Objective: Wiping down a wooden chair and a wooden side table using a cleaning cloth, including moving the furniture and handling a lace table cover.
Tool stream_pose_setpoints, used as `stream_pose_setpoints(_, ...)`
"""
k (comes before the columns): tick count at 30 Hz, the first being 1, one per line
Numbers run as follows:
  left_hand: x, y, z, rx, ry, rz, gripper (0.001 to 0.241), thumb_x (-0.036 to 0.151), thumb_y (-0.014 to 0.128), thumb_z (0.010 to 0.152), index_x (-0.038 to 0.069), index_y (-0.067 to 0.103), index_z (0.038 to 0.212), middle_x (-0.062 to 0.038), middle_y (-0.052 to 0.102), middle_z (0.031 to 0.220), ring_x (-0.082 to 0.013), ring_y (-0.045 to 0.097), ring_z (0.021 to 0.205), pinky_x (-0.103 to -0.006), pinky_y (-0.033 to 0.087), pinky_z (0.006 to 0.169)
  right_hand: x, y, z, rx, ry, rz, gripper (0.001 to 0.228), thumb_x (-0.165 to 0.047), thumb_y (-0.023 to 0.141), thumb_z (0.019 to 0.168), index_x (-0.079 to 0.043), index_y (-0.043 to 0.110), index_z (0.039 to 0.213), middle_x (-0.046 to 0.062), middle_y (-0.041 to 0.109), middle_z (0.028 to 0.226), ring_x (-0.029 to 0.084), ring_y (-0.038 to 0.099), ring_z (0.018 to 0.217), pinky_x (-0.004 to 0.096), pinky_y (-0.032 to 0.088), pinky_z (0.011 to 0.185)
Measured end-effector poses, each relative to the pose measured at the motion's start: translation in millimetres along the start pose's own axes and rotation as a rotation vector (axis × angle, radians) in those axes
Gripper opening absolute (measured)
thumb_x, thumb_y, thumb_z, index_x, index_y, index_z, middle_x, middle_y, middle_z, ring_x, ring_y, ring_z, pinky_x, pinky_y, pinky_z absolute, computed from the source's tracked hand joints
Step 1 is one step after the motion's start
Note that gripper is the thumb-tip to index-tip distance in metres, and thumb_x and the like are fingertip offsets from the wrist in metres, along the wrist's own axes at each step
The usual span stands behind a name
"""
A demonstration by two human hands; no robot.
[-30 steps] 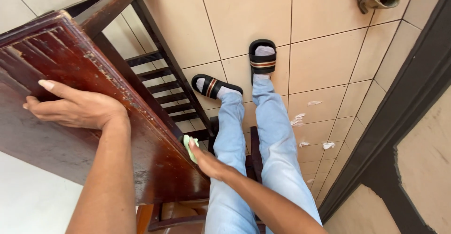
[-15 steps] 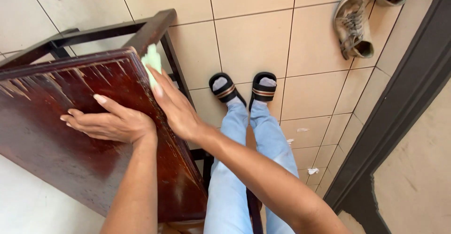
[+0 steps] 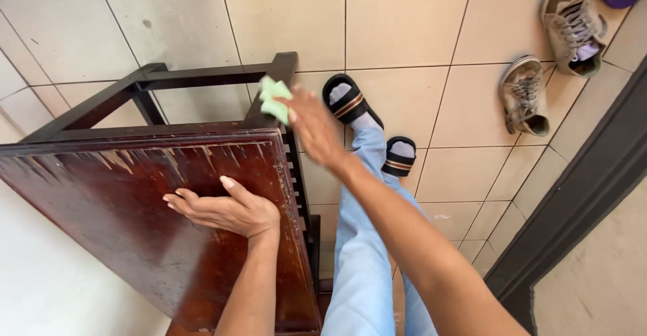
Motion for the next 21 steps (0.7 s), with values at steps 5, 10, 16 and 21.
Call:
stream_pose_setpoints(5, 5.3, 0.4, 5.0, 0.004, 0.04, 0.003, 0.078, 0.045, 0.038, 0.112, -0.009, 0.011, 0.162, -0.031, 0.005, 0.171, -0.0447, 0.004, 0.163, -0.0639, 0.006, 0.133, 19.8, -0.3, 37.4, -0.17, 0.206, -0.005, 0.055, -0.044, 0.031, 0.108, -0.013, 0.054, 0.147, 0.017, 0.051, 0.154, 0.042, 0.026, 0.149, 0.052, 0.014, 0.122)
stream_pose_setpoints(10, 17.8, -4.6, 12.6, 0.005, 0.084, -0.007, 0.077, 0.045, 0.036, 0.111, -0.009, 0.012, 0.161, -0.032, 0.005, 0.17, -0.0452, 0.004, 0.163, -0.0643, 0.006, 0.133, -27.4, -9.7, 40.4, -0.346, 0.179, 0.604, 0.054, -0.044, 0.035, 0.117, -0.008, 0.071, 0.132, 0.02, 0.059, 0.153, 0.038, 0.048, 0.151, 0.05, 0.031, 0.13)
stream_pose_setpoints(16, 15.2, -1.7, 10.6, -0.042, 0.093, -0.002, 0.076, 0.043, 0.033, 0.113, -0.012, 0.011, 0.159, -0.034, 0.005, 0.169, -0.0474, 0.002, 0.163, -0.0638, 0.005, 0.134, 39.2, -3.0, 72.4, -0.253, -0.035, 0.017, 0.058, -0.042, 0.028, 0.114, -0.004, 0.061, 0.143, 0.028, 0.049, 0.151, 0.046, 0.038, 0.144, 0.052, 0.019, 0.121)
stream_pose_setpoints(21, 24.4, 5.4, 18.9, -0.038, 0.022, -0.044, 0.078, 0.047, 0.032, 0.109, -0.01, 0.014, 0.159, -0.031, 0.01, 0.168, -0.0433, 0.002, 0.163, -0.0639, 0.003, 0.136, -7.5, -22.2, 88.0, -0.605, 0.171, 0.133, 0.058, -0.046, 0.026, 0.114, -0.009, 0.068, 0.128, 0.018, 0.066, 0.137, 0.035, 0.052, 0.131, 0.046, 0.028, 0.122)
Point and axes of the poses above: each hand's wrist, its own z-axis towards the middle knuckle, its own y-axis out of the palm, x = y × z, the point moved 4 cm from there along z, towards the middle knuckle
